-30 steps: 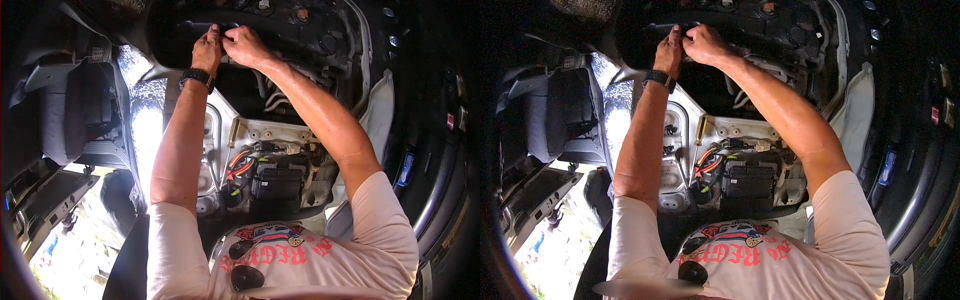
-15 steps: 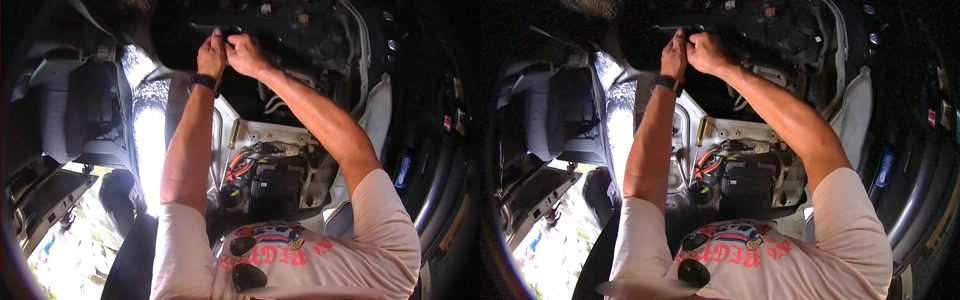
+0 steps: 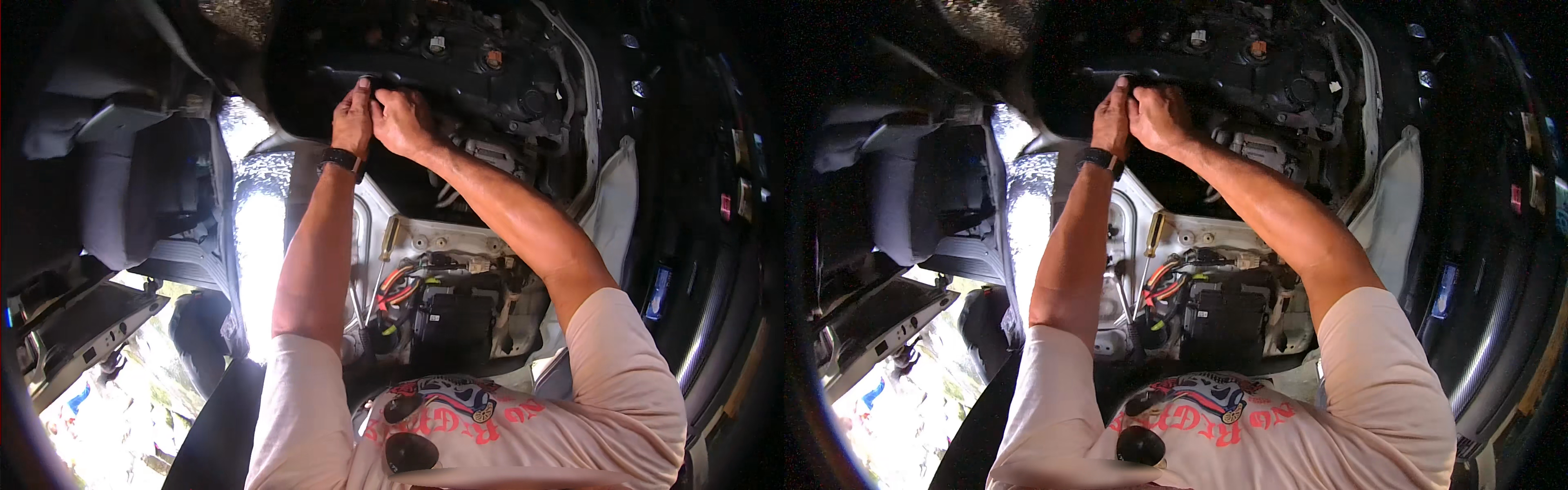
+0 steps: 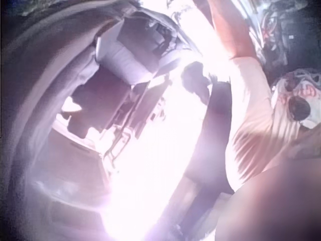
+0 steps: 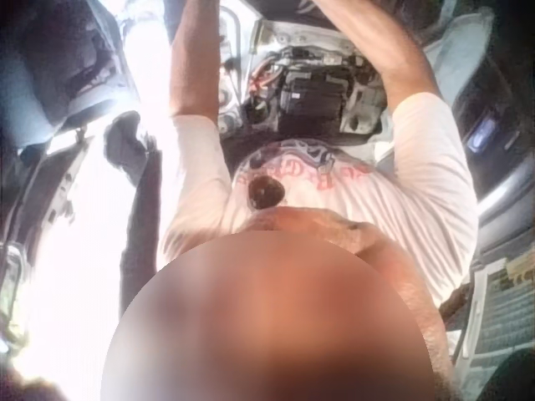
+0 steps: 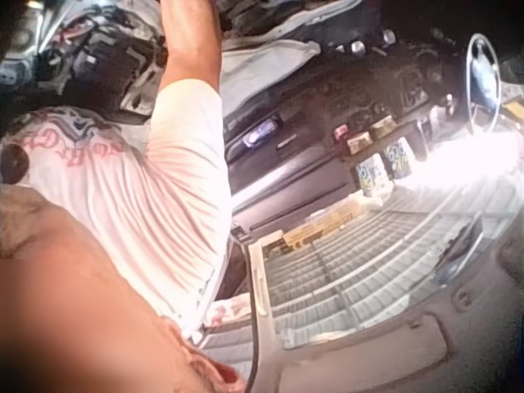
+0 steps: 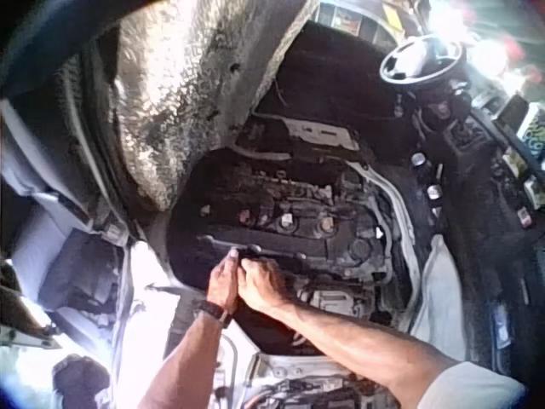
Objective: Working on electrical connectors and components within a vehicle engine bay.
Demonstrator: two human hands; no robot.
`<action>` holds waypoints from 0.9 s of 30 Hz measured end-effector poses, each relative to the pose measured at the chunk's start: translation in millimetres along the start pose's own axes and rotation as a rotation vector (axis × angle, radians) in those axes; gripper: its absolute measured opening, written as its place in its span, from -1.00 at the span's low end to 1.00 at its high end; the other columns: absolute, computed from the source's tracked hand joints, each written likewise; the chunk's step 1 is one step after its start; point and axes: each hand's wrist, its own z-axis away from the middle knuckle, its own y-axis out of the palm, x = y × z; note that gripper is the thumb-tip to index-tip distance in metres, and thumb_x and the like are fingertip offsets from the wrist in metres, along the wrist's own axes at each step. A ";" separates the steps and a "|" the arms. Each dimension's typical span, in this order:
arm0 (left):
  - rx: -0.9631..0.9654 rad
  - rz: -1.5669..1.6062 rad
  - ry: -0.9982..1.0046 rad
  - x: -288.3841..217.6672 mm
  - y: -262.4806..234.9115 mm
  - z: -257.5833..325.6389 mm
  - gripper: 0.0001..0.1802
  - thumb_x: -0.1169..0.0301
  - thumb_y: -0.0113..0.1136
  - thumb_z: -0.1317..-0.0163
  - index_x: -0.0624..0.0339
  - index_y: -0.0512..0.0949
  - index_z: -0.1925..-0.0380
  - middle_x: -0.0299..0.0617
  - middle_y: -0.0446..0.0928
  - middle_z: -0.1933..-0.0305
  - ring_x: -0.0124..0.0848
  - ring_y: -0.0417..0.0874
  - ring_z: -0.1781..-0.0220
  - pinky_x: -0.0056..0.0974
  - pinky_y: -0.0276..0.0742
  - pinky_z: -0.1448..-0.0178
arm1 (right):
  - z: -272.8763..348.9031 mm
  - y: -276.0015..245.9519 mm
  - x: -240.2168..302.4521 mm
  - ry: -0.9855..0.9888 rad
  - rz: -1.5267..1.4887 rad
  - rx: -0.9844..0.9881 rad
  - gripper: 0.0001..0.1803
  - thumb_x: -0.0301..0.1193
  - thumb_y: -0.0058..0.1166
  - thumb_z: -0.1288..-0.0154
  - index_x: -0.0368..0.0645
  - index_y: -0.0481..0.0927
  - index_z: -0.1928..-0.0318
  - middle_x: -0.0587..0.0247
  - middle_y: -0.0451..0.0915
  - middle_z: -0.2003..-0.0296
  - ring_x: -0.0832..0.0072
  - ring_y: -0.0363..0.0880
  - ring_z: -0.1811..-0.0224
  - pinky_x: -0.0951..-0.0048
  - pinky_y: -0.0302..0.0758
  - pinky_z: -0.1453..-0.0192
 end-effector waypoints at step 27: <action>0.057 0.069 0.054 17.3 4.1 14.6 -0.52 0.08 0.13 -0.79 0.23 0.66 -0.37 -0.27 0.75 -0.17 -0.44 0.70 -0.15 -0.31 0.62 -0.31 | -1.3 -8.9 -3.3 -0.121 0.255 0.042 -0.75 -0.29 0.25 -0.49 -0.20 0.76 0.28 -0.23 0.78 0.31 -0.26 0.79 0.19 -0.20 0.69 0.02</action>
